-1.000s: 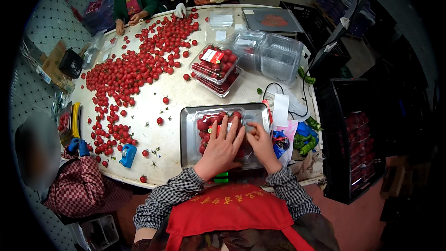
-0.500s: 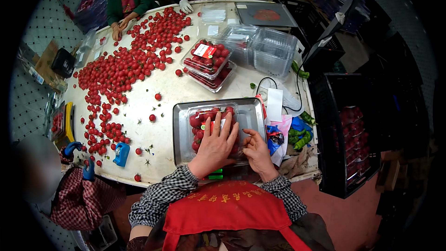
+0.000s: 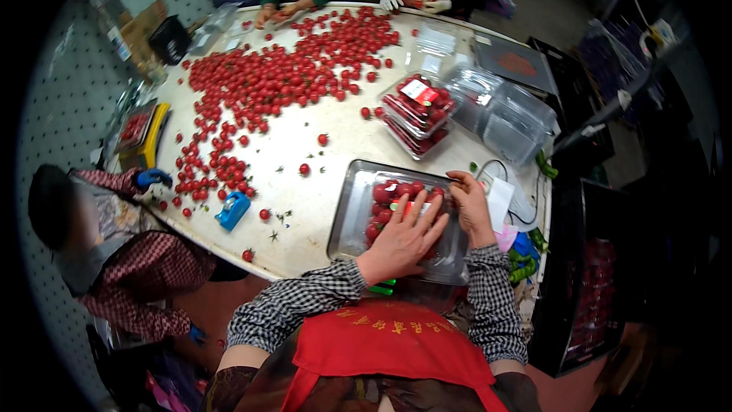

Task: The person sorts cherry tomatoes on a large table, placing them into clear plastic containers. They weigh the filled containers on a digital scale, apply labels, and then place the finished packages into black crates. The process is repeated continuously with coworkers visible in the background.

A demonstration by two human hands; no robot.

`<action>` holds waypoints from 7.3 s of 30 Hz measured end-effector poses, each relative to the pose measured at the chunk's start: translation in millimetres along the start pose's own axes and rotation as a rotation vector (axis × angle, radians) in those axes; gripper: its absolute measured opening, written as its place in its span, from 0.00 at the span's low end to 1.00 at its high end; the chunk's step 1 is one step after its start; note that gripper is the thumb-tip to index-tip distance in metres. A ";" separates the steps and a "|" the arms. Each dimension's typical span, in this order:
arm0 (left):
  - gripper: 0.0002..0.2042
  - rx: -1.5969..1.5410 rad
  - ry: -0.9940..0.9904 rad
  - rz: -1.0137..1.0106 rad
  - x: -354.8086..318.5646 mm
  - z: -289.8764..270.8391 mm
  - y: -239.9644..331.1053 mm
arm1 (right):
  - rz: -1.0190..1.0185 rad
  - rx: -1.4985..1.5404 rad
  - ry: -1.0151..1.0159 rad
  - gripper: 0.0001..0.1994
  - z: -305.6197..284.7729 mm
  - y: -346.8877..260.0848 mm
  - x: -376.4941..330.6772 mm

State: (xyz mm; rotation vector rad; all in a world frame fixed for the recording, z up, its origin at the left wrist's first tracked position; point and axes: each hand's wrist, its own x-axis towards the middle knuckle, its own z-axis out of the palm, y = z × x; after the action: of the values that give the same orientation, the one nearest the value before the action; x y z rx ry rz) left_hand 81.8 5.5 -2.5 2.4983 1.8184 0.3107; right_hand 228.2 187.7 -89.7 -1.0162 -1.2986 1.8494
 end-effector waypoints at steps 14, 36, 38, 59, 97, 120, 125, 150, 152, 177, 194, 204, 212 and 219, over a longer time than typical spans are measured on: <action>0.37 -0.209 0.526 -0.350 -125.9 -3.3 -46.8 | -0.464 -0.531 0.123 0.12 80.4 -40.6 -66.8; 0.23 -0.281 0.697 -1.268 -379.4 102.5 -209.1 | 0.101 -0.497 -0.695 0.11 420.5 174.0 -75.9; 0.23 -0.273 0.702 -1.285 -372.9 98.8 -208.8 | -0.027 -0.547 -0.637 0.12 437.2 198.3 -62.1; 0.21 -0.325 0.743 -1.264 -354.4 103.6 -227.7 | 0.305 -0.356 -0.483 0.07 489.5 189.6 -35.0; 0.08 -1.569 1.285 -1.262 -285.7 83.6 -164.2 | -0.028 -0.421 -0.694 0.07 312.2 120.1 -138.1; 0.50 -0.221 0.127 -0.247 8.7 40.1 66.9 | 0.257 -0.511 -0.443 0.06 -146.5 -53.4 -88.1; 0.51 -0.091 0.123 -0.305 13.0 50.0 75.9 | 0.157 -0.727 -0.509 0.09 -147.5 -48.1 -51.2; 0.26 -0.096 0.097 -0.328 113.2 52.9 -25.9 | -0.017 -1.069 -0.403 0.11 -133.0 -29.6 -37.2; 0.21 -0.040 0.057 -0.349 119.7 54.8 -26.4 | -0.024 -1.130 -0.397 0.11 -130.1 -29.4 -36.3; 0.10 -0.695 0.356 -0.293 82.9 28.1 -65.1 | -0.216 -0.524 -0.374 0.12 0.7 29.3 -26.0; 0.12 -0.677 0.138 -0.266 88.8 32.4 -46.5 | -0.140 -0.035 -0.048 0.59 18.5 23.9 -95.5; 0.17 -0.845 0.426 -0.528 31.6 38.7 -70.2 | -0.110 0.324 0.233 0.54 -84.4 -11.2 -144.6; 0.16 -0.820 0.365 -0.589 33.6 66.0 -57.6 | -0.507 0.285 0.778 0.49 -283.7 -111.4 -183.9; 0.14 -0.892 0.432 -0.715 26.2 118.6 -102.2 | -0.526 0.086 1.155 0.47 -503.0 -128.5 -152.4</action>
State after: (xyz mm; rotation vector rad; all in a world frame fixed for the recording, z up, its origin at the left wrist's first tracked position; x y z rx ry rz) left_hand 15.1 72.8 -130.0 1.1729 1.9202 1.3073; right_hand 749.8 321.8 -38.0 -1.2331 -0.6414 0.6601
